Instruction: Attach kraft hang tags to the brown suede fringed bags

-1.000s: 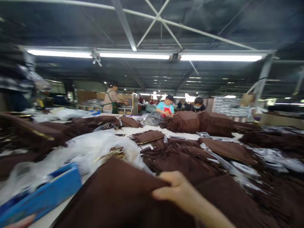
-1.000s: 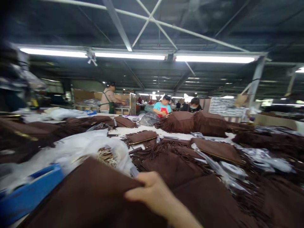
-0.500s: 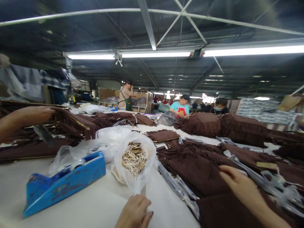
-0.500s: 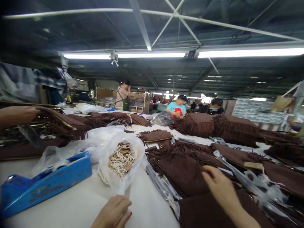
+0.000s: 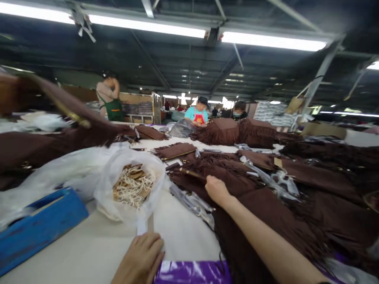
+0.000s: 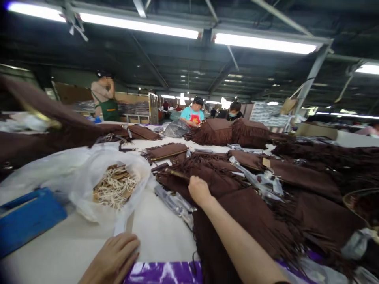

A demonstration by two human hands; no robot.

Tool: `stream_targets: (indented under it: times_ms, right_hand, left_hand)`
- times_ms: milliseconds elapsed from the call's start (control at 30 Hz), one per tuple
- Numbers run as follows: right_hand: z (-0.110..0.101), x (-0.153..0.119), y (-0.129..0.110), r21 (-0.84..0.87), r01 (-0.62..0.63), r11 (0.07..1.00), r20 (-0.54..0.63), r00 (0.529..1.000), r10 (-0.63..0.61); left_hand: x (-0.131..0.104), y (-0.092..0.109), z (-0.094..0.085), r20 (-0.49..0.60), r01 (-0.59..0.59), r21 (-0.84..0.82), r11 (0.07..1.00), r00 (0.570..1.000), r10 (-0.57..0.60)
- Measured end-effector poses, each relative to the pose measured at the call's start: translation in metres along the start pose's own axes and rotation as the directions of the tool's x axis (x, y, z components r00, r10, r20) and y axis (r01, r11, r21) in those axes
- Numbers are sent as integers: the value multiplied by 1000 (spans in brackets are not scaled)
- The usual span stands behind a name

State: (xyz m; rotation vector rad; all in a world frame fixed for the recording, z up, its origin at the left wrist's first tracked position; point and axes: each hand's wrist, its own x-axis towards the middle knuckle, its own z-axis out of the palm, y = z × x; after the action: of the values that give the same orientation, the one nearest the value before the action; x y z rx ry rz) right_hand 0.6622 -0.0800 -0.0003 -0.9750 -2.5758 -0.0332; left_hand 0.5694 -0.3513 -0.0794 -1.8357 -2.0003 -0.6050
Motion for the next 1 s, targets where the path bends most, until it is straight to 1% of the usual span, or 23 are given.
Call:
stream_targets:
  times_ms: [33,67,133,200,300,367,433,500,533,567,633,700,767,833,900,933,1000]
  right_hand:
    - [-5,5,5,41,-55,998,-25,998,56]
    - [-10,10,11,90,-102,991,-50,993,107]
    - [-23,21,20,213,-143,967,-113,979,169]
    - [-42,29,25,341,-125,932,-193,961,200]
    - [-76,27,25,521,-14,854,-328,920,216]
    - [-95,18,19,630,87,772,-388,896,216]
    - [-105,9,13,734,179,655,-409,887,216]
    - [-108,2,6,829,234,509,-395,888,235]
    - [-109,0,2,868,249,429,-383,887,259]
    - [-110,0,-2,900,262,348,-370,881,293]
    - [-116,3,-11,935,298,191,-351,855,381]
    - [-127,8,-21,939,341,51,-325,826,460]
    - [-140,13,-30,931,359,-59,-283,817,502]
    - [-150,15,-38,930,343,-136,-234,834,500]
    - [-156,14,-46,930,319,-185,-200,857,474]
    - [-157,12,-50,929,311,-199,-192,867,460]
    - [-155,8,-58,928,312,-205,-196,875,443]
  left_hand:
    - [3,6,-6,35,44,-20,999,998,-43]
    - [6,11,-11,111,83,-33,996,991,-79]
    - [10,18,-17,193,151,-33,988,971,-142]
    - [13,21,-18,231,181,-13,983,957,-173]
    - [12,20,-14,228,195,2,981,955,-190]
    - [11,19,-10,216,209,-6,978,955,-202]
    - [14,20,-9,190,230,-52,972,958,-216]
    - [22,23,-14,126,264,-186,946,962,-244]
    - [28,25,-18,94,290,-283,914,957,-274]
    - [36,28,-23,77,322,-385,865,945,-317]
    - [53,32,-33,88,387,-561,732,907,-411]
    - [70,34,-40,119,424,-675,604,871,-477]
    - [85,34,-41,141,418,-778,470,844,-518]
    - [95,35,-37,164,380,-872,310,822,-546]
    - [105,39,-33,203,320,-941,109,791,-577]
    - [109,43,-32,240,288,-957,-13,771,-589]
    - [118,53,-34,350,205,-932,-300,728,-589]
